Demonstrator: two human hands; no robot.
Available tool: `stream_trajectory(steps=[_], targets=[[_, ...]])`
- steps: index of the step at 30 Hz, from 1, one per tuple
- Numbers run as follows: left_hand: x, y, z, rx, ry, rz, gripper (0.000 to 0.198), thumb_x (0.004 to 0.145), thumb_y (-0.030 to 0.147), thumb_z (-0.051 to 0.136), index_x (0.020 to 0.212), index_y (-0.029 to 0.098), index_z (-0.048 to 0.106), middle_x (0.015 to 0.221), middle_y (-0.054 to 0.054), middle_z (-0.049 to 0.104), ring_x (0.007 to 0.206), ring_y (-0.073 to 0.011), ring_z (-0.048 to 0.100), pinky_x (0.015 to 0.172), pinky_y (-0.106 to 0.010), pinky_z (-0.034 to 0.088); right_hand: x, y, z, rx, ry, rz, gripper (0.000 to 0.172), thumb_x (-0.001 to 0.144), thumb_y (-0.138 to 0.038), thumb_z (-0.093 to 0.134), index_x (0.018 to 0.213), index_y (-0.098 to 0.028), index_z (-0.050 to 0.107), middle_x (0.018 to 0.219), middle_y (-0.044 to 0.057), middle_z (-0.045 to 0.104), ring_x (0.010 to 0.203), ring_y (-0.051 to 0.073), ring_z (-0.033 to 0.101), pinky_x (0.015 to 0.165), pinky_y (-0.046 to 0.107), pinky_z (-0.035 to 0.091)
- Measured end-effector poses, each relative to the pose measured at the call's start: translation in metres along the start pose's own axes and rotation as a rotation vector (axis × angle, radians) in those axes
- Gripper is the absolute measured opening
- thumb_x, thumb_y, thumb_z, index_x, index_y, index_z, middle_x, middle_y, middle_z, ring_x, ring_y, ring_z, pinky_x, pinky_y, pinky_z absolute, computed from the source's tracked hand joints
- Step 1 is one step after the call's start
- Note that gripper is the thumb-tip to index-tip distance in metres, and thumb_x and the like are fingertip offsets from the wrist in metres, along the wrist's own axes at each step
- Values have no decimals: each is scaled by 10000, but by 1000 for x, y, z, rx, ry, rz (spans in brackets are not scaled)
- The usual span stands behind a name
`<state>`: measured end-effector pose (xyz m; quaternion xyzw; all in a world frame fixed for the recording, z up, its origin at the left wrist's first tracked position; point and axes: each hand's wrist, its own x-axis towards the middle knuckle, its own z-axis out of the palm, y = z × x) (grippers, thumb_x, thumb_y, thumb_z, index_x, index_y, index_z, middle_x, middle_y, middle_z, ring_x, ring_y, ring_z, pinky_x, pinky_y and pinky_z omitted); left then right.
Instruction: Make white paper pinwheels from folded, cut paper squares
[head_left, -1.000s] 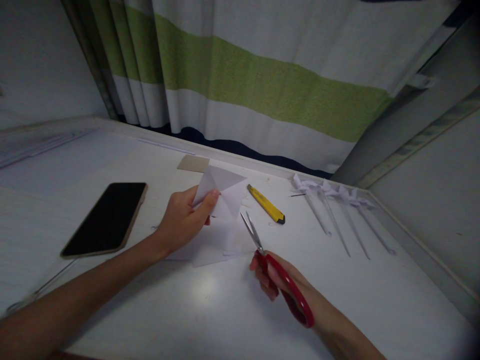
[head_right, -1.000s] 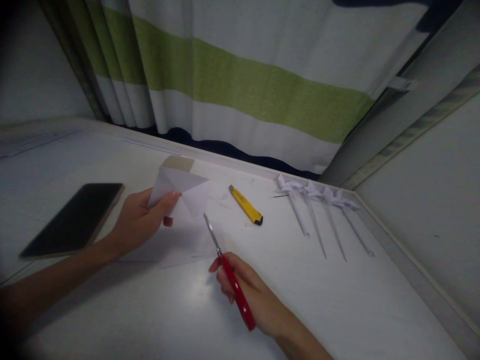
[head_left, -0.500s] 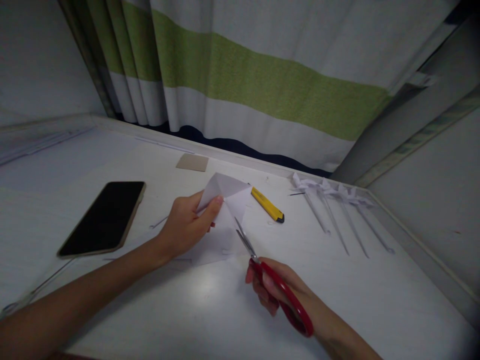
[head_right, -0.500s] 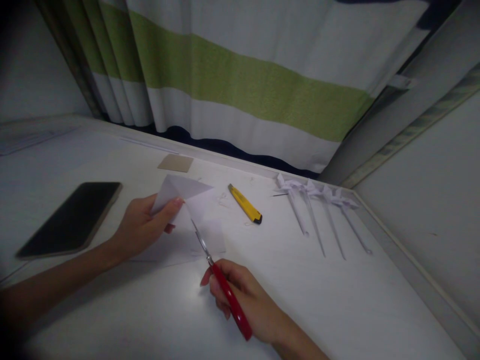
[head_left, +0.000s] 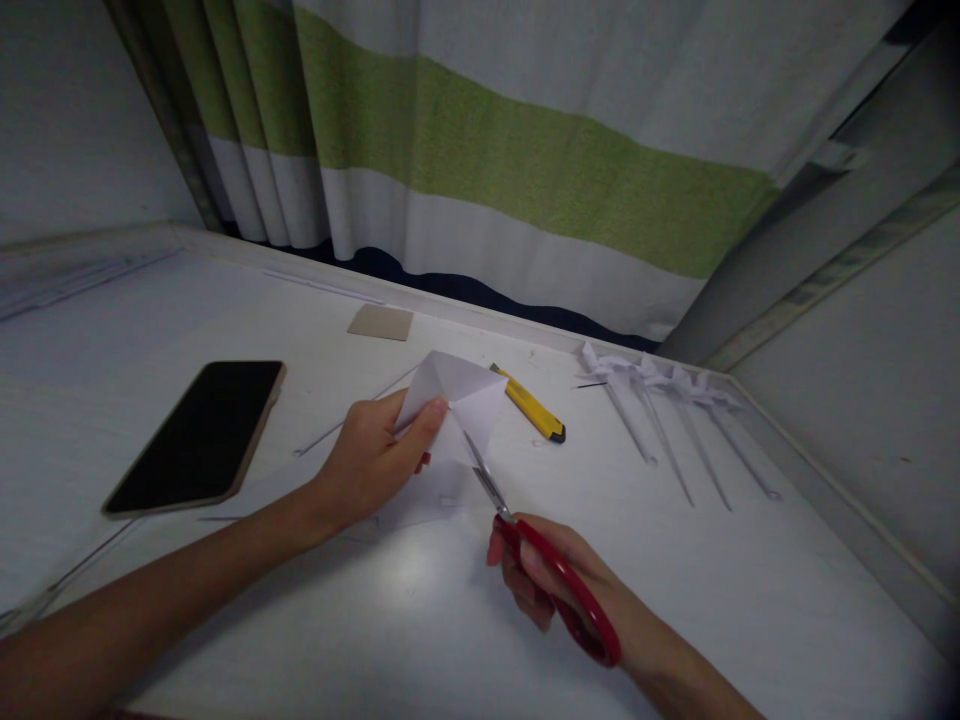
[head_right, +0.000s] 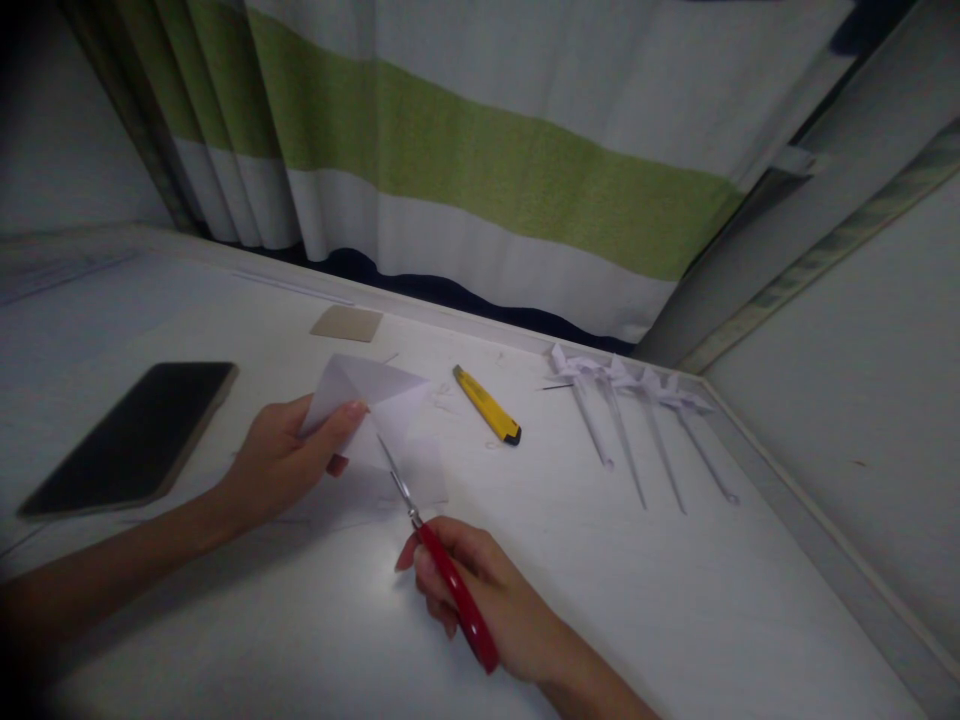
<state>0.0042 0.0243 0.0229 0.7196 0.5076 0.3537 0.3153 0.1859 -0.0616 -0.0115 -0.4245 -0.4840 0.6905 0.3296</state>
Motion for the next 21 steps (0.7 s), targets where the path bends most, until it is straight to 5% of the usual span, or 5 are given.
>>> stream_trajectory(steps=[21], targets=[[-2, 1, 2, 8, -33, -14, 321, 792, 322, 412, 508, 180, 456, 393, 54, 506, 377, -90, 501, 408, -170, 368, -1, -4, 2, -3, 4, 3, 331, 772, -463, 468, 787, -132, 482, 533, -58, 354, 427, 47, 319, 415, 200, 234]])
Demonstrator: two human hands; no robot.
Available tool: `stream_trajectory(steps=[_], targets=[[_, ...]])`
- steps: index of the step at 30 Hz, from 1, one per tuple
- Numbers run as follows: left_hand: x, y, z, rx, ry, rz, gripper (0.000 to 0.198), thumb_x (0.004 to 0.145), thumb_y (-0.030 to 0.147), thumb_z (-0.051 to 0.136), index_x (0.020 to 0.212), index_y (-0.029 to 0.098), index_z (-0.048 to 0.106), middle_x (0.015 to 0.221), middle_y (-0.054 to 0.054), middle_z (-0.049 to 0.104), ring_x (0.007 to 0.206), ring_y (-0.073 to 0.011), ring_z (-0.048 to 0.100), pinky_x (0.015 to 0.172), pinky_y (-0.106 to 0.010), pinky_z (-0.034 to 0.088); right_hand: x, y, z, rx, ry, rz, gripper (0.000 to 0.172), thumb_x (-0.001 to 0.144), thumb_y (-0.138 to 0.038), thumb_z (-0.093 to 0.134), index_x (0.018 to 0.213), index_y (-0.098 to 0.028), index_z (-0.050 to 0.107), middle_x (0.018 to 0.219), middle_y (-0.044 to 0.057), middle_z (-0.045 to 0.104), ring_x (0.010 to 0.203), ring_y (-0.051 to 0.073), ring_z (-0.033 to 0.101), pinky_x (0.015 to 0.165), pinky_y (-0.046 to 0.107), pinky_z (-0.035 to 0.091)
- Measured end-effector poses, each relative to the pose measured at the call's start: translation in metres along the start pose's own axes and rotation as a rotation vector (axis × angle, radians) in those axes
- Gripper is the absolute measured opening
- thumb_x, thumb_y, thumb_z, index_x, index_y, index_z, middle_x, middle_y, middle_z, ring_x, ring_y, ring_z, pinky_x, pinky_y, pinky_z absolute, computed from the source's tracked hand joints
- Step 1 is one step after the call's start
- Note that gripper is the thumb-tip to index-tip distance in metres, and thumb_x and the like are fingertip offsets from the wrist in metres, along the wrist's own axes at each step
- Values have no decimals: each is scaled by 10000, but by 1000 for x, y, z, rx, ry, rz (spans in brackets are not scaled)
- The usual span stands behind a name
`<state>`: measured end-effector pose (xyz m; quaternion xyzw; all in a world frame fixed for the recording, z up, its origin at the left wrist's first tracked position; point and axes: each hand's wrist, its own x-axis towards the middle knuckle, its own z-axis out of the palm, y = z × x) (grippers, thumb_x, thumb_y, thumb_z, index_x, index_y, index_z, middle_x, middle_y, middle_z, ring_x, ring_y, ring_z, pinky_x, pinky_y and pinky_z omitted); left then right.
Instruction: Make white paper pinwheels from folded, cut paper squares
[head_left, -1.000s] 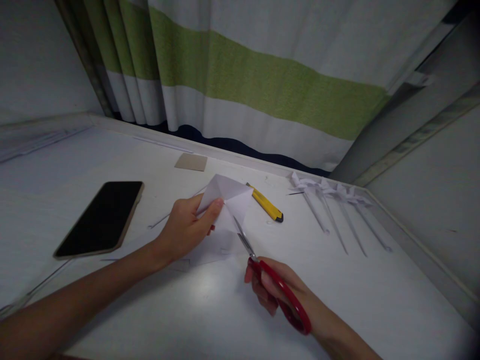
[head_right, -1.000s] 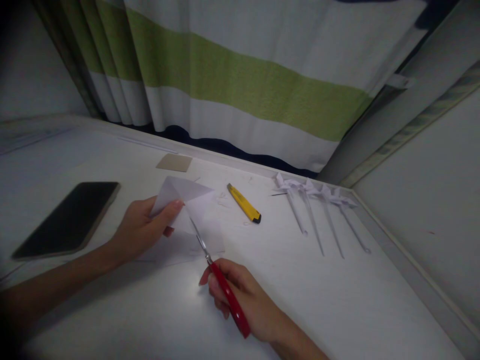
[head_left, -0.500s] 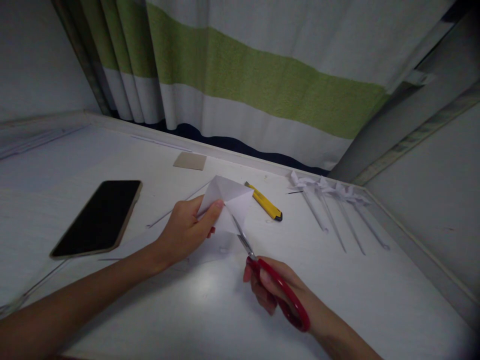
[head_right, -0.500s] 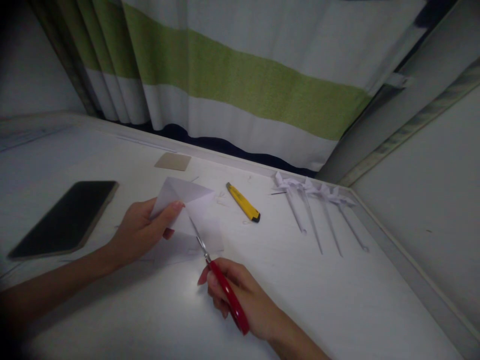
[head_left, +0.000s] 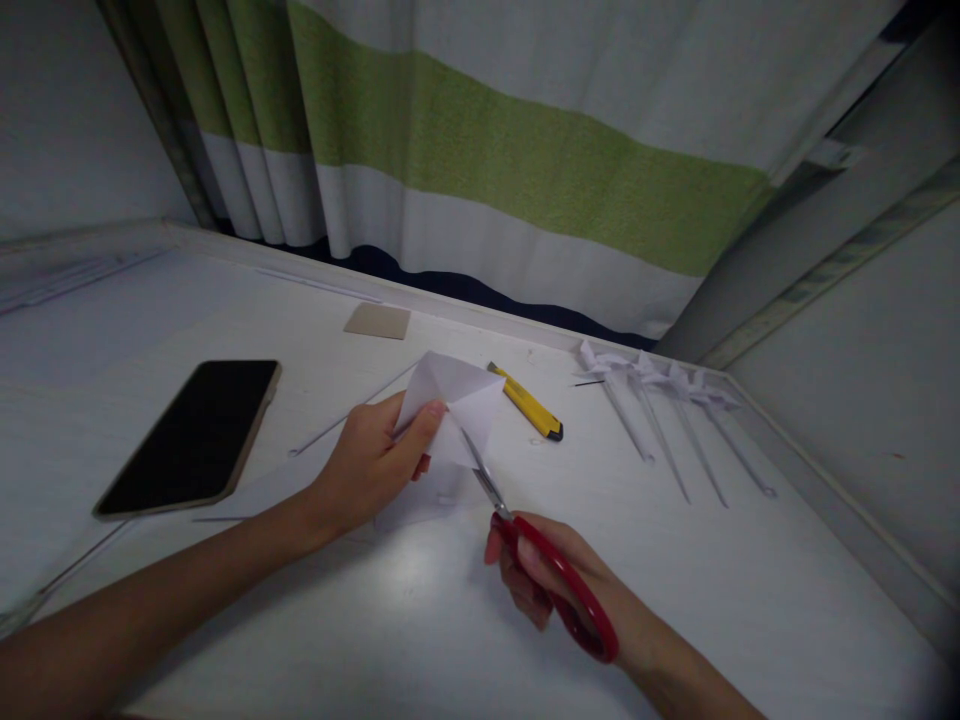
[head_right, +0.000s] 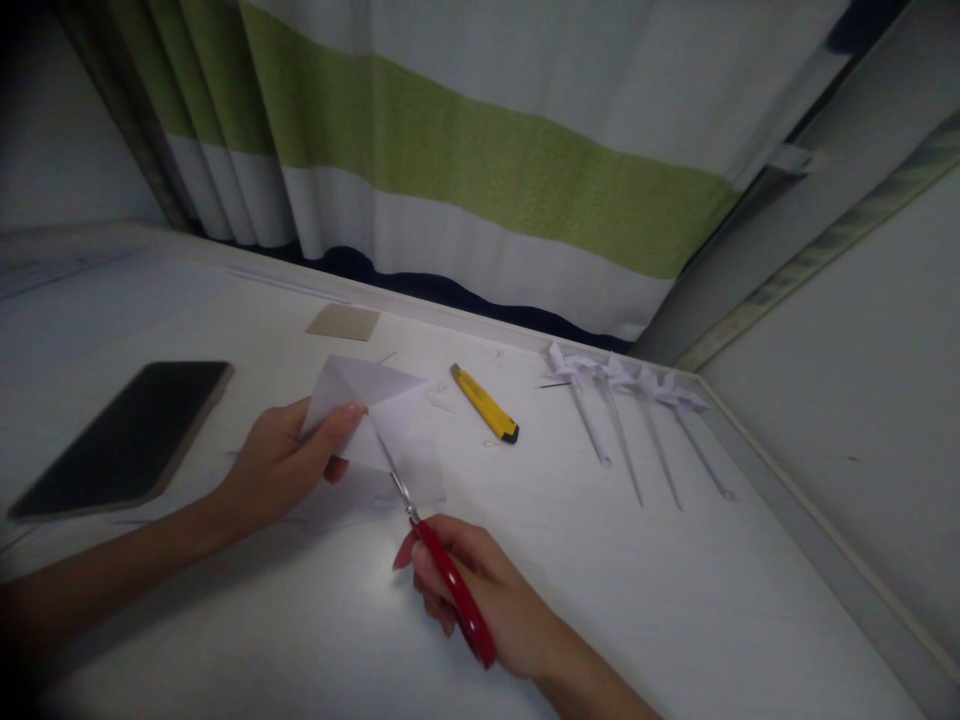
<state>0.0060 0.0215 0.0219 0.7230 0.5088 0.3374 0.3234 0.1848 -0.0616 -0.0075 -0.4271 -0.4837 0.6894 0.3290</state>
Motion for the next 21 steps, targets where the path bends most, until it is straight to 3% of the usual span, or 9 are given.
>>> stream_trajectory(steps=[21], targets=[[-1, -2, 3, -16, 25, 11, 362, 806, 305, 405, 475, 169, 458, 379, 60, 499, 358, -76, 487, 405, -161, 359, 2, 6, -2, 32, -13, -33, 296, 801, -410, 456, 808, -118, 504, 532, -53, 371, 417, 38, 333, 400, 188, 231]])
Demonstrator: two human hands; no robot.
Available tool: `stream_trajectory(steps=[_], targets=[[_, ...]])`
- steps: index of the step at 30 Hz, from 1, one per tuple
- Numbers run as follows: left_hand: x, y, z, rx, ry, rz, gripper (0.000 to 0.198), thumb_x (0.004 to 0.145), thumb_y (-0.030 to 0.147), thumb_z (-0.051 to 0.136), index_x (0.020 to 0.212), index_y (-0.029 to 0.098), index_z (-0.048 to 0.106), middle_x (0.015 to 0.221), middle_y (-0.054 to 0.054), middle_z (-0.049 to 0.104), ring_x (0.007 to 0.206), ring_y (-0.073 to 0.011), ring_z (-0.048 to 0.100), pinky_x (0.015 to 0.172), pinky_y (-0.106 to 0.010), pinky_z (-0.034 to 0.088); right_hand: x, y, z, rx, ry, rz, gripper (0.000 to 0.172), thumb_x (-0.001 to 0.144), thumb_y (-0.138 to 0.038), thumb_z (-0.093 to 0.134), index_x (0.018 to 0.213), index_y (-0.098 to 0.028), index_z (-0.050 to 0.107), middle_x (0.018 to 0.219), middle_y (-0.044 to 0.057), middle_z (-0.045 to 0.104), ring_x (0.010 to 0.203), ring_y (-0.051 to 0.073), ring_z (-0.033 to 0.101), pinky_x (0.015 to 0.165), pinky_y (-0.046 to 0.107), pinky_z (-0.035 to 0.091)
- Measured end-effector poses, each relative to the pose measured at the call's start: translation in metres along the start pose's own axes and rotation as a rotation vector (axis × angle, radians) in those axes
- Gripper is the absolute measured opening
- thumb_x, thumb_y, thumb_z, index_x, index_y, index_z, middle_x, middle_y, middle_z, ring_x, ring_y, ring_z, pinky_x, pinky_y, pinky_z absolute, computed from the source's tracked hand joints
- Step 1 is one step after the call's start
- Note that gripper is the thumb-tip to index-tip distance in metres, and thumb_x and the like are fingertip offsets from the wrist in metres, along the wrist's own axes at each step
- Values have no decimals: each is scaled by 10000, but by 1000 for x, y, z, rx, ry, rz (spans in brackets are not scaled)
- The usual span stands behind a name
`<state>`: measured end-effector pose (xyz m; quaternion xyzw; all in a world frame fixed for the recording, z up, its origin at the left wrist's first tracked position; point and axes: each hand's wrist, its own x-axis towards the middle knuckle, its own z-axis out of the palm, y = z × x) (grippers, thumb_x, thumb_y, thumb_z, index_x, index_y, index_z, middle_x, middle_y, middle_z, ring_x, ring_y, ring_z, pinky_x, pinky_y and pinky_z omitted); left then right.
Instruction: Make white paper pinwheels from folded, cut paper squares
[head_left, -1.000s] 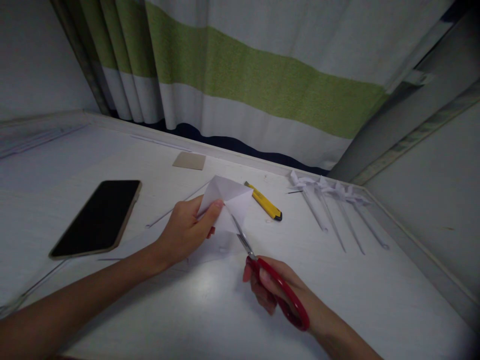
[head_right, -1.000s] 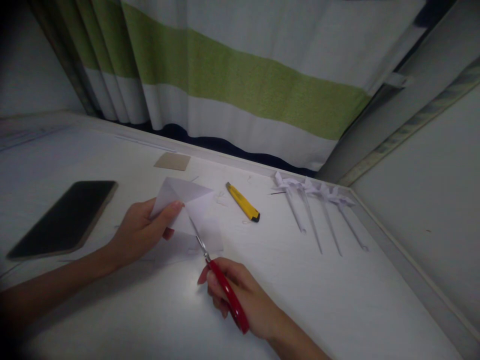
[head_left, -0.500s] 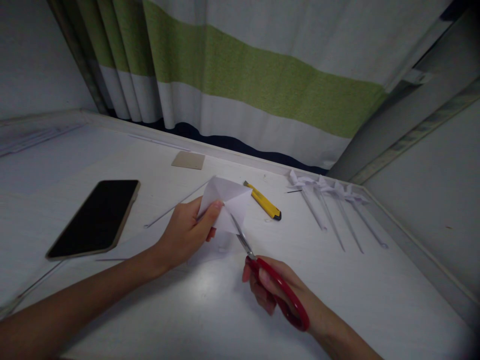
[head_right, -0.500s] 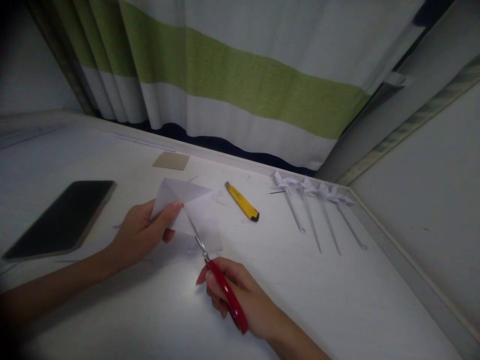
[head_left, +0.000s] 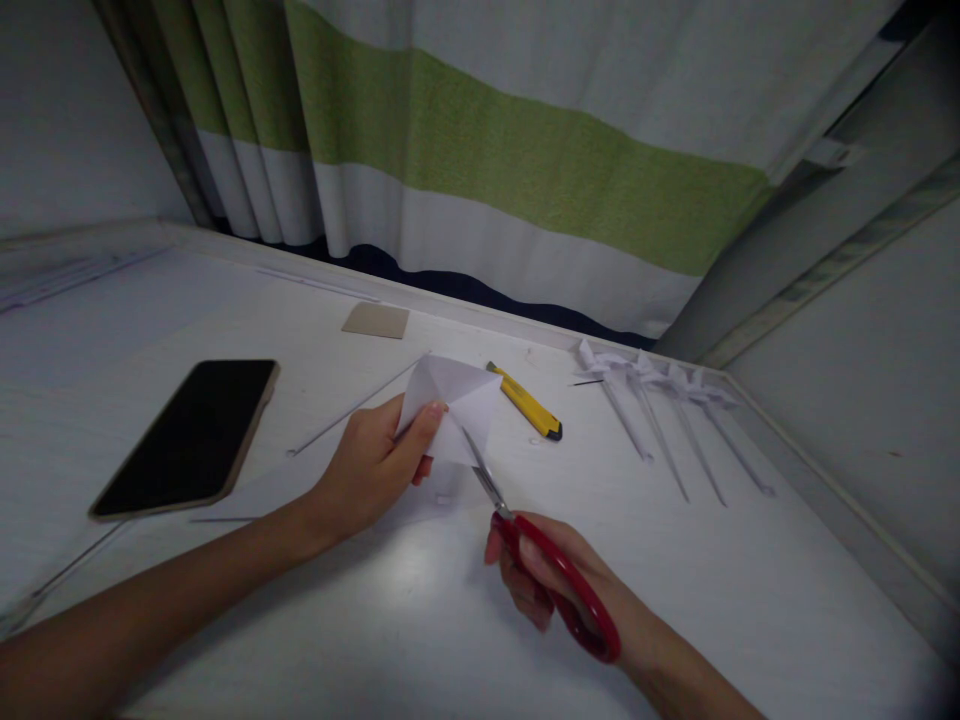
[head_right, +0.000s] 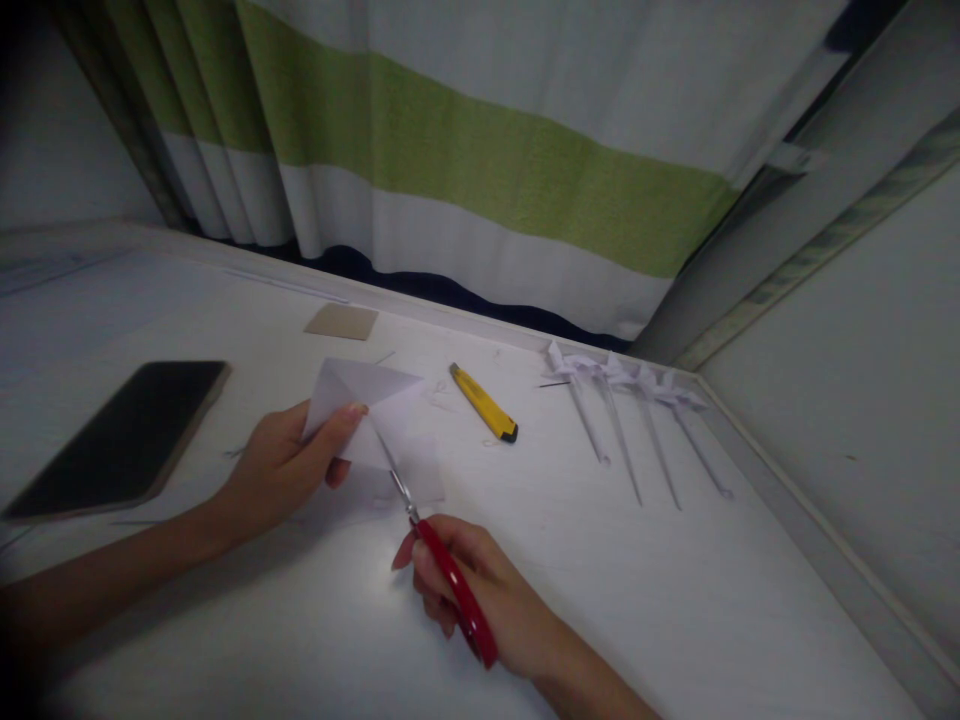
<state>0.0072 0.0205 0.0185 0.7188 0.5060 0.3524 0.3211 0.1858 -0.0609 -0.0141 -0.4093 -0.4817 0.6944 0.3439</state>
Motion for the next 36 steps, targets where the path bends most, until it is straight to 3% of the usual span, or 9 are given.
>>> stream_trajectory(steps=[20, 26, 36], targets=[[0, -6, 4, -22, 48, 28, 366, 805, 340, 408, 487, 168, 462, 373, 64, 490, 343, -74, 472, 378, -159, 344, 0, 0, 0, 20, 17, 3, 303, 790, -422, 467, 787, -121, 508, 522, -56, 352, 413, 39, 317, 381, 177, 240], [1, 0, 1, -20, -4, 1, 363, 805, 299, 411, 471, 166, 457, 372, 59, 492, 353, -71, 478, 396, -155, 353, -2, 0, 2, 36, 3, -8, 283, 798, -404, 463, 779, -124, 500, 519, -60, 351, 404, 38, 316, 381, 180, 234], [-1, -4, 4, -78, 21, -18, 365, 807, 339, 407, 485, 173, 450, 379, 65, 483, 365, -78, 473, 404, -162, 363, 0, -1, 1, 17, 21, 0, 307, 789, -429, 461, 749, -126, 481, 503, -62, 358, 405, 41, 321, 390, 188, 223]])
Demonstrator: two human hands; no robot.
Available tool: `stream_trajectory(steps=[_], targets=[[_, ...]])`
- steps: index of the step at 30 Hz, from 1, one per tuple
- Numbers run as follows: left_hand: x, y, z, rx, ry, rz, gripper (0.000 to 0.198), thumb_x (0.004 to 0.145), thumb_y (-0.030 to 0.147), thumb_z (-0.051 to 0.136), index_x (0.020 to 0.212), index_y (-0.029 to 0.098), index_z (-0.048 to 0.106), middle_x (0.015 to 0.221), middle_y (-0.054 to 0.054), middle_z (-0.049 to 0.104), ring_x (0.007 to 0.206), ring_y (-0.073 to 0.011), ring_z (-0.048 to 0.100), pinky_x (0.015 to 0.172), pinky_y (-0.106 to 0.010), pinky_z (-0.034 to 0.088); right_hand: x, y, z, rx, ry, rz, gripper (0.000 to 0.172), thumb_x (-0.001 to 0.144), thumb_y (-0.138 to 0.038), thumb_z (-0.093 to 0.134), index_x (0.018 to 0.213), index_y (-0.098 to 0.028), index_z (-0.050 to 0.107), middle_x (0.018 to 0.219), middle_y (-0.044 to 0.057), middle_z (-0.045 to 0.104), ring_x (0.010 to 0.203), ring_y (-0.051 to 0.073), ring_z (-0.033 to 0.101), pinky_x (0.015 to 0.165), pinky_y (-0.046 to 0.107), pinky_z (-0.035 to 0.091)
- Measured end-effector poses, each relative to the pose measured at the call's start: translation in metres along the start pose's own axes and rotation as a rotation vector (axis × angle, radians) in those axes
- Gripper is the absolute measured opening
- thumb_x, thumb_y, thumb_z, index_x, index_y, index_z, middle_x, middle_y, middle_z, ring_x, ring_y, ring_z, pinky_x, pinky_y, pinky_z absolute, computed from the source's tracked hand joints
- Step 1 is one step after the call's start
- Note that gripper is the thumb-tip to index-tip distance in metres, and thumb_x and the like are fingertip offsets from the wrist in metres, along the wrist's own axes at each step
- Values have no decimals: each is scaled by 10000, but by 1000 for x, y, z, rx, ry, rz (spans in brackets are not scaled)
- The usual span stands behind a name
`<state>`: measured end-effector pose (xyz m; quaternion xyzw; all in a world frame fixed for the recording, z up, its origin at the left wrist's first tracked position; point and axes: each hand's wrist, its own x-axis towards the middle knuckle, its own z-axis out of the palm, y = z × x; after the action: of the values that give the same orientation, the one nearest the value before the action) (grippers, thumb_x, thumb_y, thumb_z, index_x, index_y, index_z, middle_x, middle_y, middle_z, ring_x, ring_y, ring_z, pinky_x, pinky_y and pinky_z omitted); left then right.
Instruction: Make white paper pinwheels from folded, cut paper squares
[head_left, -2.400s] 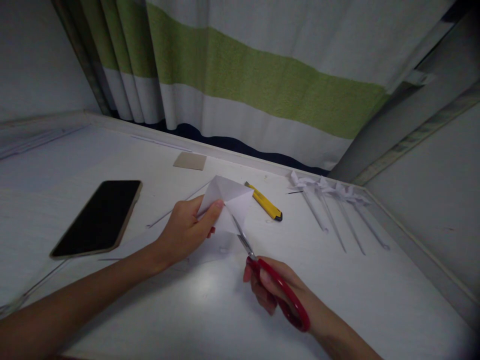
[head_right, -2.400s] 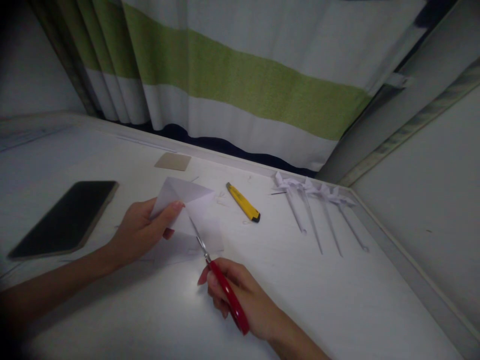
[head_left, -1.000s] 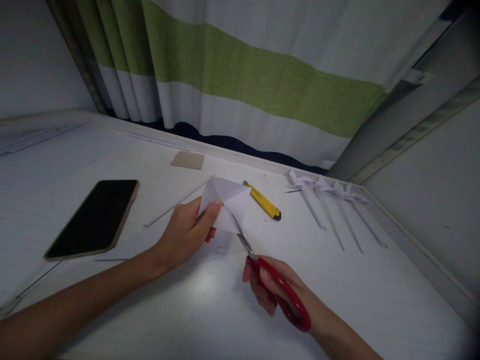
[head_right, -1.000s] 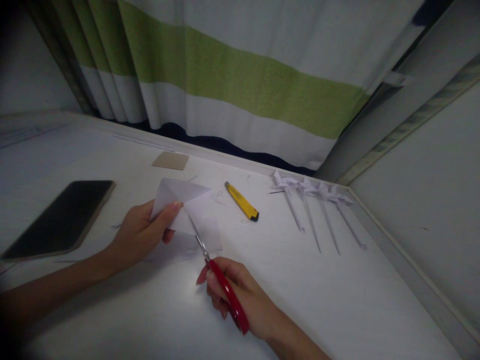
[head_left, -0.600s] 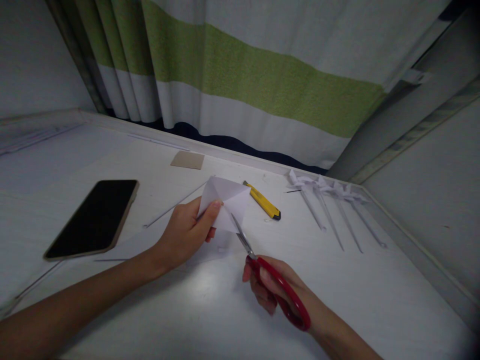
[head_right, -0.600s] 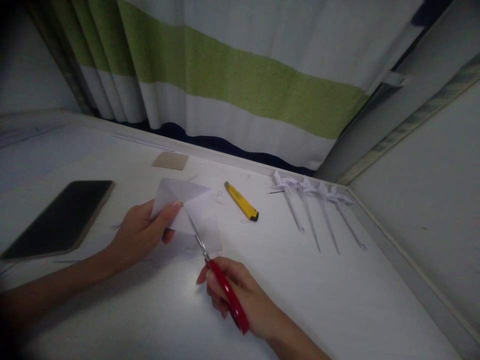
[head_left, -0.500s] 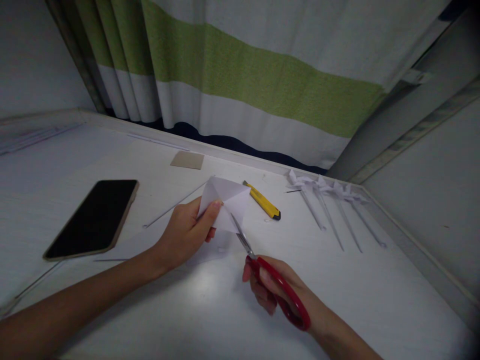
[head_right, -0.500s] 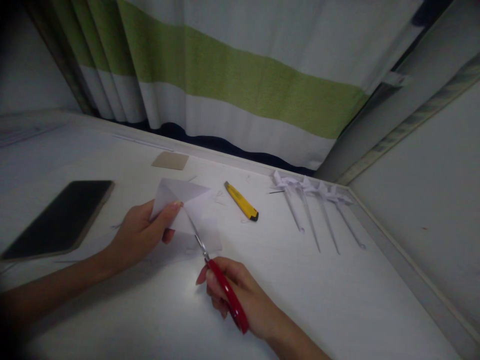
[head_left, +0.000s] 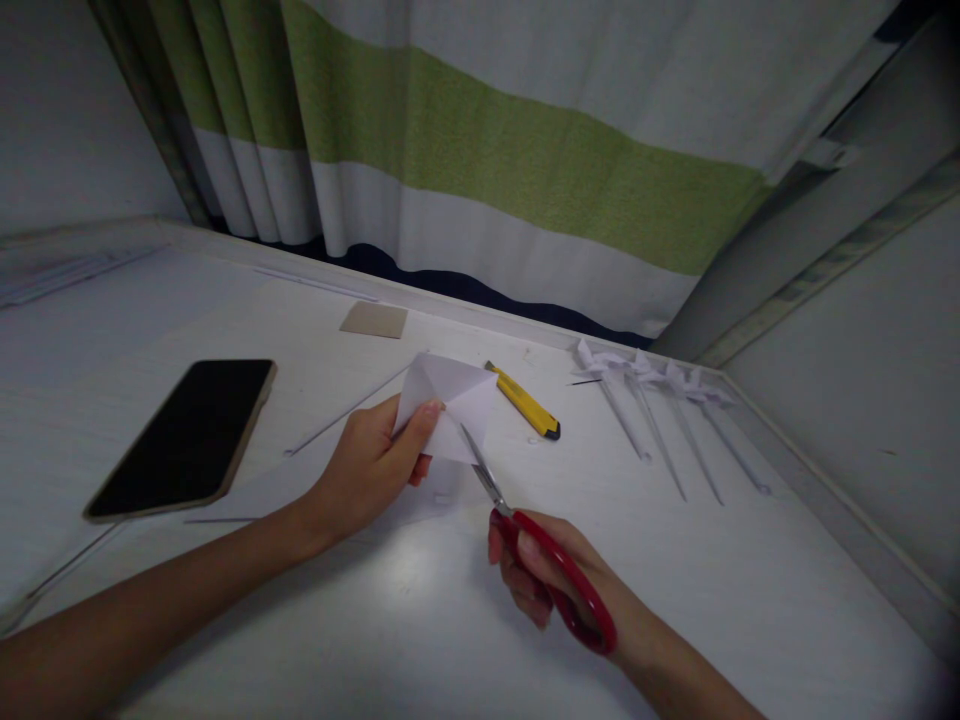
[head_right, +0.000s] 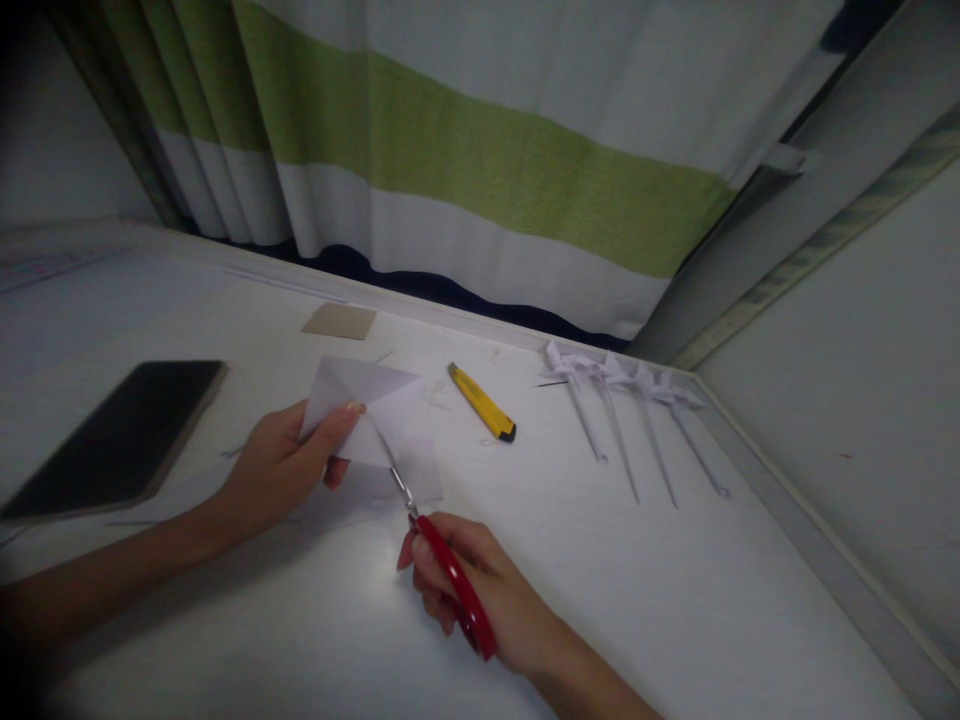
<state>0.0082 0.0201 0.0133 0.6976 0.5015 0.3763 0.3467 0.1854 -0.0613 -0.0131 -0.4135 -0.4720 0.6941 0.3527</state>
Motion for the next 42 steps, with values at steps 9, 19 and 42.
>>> stream_trajectory(steps=[9, 19, 42], targets=[[0, -3, 1, -44, 6, 10, 362, 807, 344, 409, 487, 176, 440, 379, 66, 472, 372, -80, 464, 420, -173, 366, 1, 5, -5, -47, 23, 9, 318, 793, -428, 458, 751, -116, 498, 481, -59, 380, 386, 38, 332, 379, 184, 217], [1, -5, 3, -204, -34, -65, 331, 805, 349, 415, 522, 178, 435, 396, 65, 453, 389, -81, 450, 419, -183, 370, 2, 1, -3, -45, 52, 13, 347, 761, -462, 483, 698, -120, 487, 431, -70, 370, 351, 36, 321, 354, 180, 212], [3, -7, 1, -151, -56, -11, 428, 844, 345, 320, 457, 186, 410, 389, 46, 433, 403, -98, 441, 462, -209, 357, 1, 2, -3, -7, 65, 13, 351, 751, -452, 501, 594, -146, 427, 395, -79, 370, 295, 20, 308, 294, 154, 200]])
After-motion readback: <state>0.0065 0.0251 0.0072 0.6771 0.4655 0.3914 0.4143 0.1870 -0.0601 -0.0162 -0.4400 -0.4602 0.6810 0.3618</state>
